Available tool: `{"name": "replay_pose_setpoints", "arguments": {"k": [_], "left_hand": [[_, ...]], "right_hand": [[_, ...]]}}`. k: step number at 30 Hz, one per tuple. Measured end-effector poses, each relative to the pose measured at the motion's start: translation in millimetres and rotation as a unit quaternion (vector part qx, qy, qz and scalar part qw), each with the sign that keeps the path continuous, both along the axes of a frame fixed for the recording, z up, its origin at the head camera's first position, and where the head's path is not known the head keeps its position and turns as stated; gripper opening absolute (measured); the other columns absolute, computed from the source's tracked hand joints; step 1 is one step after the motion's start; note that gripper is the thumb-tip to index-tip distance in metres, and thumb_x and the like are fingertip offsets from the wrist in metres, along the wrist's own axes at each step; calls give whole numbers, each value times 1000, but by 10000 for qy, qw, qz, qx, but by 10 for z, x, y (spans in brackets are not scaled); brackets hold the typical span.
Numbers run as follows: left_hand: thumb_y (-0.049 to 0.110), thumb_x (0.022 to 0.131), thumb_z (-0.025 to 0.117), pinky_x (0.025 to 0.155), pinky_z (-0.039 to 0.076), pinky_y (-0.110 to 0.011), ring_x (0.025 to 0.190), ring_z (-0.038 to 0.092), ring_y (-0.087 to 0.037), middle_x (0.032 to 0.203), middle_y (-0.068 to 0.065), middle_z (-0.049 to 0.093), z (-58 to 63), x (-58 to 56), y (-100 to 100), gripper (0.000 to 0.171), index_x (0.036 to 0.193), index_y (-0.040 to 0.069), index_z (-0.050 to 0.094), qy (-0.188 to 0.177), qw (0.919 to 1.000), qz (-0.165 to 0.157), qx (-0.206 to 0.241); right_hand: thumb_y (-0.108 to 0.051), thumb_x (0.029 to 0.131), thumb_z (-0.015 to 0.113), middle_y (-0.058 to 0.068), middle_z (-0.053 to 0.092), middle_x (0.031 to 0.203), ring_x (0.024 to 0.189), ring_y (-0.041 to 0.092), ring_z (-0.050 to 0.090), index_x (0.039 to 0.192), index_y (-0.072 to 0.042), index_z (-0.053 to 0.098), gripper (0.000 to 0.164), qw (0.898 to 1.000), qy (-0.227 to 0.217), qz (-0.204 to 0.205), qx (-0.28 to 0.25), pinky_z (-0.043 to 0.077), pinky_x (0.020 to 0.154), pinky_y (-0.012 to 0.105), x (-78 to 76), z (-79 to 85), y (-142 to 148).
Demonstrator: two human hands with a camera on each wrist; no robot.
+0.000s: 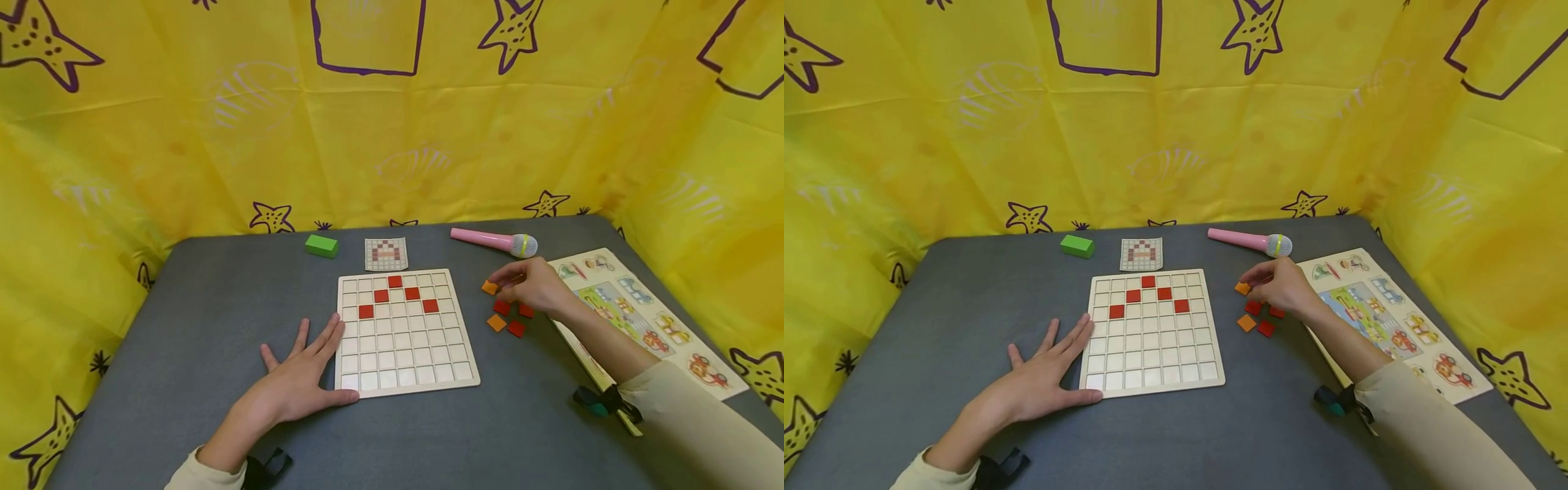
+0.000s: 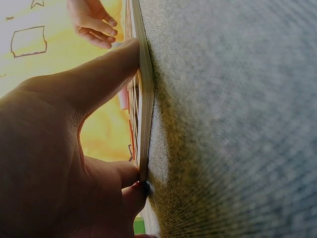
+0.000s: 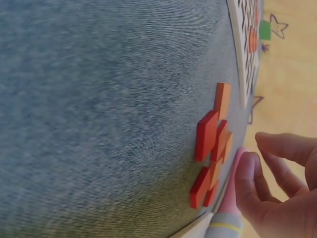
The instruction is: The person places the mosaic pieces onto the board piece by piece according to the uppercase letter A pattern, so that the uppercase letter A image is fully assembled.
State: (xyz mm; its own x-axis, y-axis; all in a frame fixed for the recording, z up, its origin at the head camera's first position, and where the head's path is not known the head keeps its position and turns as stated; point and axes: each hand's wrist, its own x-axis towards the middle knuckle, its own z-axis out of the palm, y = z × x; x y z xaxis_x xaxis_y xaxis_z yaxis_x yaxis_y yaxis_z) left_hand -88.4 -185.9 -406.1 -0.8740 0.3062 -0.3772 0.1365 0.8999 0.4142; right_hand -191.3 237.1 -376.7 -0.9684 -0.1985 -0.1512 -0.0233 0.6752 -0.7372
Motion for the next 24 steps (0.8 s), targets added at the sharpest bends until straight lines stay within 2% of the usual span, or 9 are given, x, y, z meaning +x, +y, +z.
{"name": "replay_pose_setpoints", "arguments": {"k": [9,14,24], "left_hand": [[82,78,69,94,-18,-92,160,-14,-45,177,11,-3,-11,-6,1,120,169,32,8,13,10000,-6,-20],[82,79,69,94,-18,-92,160,-14,-44,176,12,-4,-12,-3,-4,120,169,32,7,12,10000,-1,-7],[81,79,69,94,-18,-92,160,-14,-44,176,12,-3,-7,-5,-2,120,169,33,7,30,10000,0,-9]], "right_hand": [[-6,80,82,18,76,104,86,17,68,116,3,75,38,9997,-184,68,158,54,71,25,24,-67,41],[-6,79,84,15,74,98,82,17,65,112,1,76,34,9988,-103,173,449,53,68,26,19,-102,36],[-4,76,84,10,72,92,84,21,62,107,-2,77,32,9952,35,235,947,51,73,31,16,-140,18]]}}
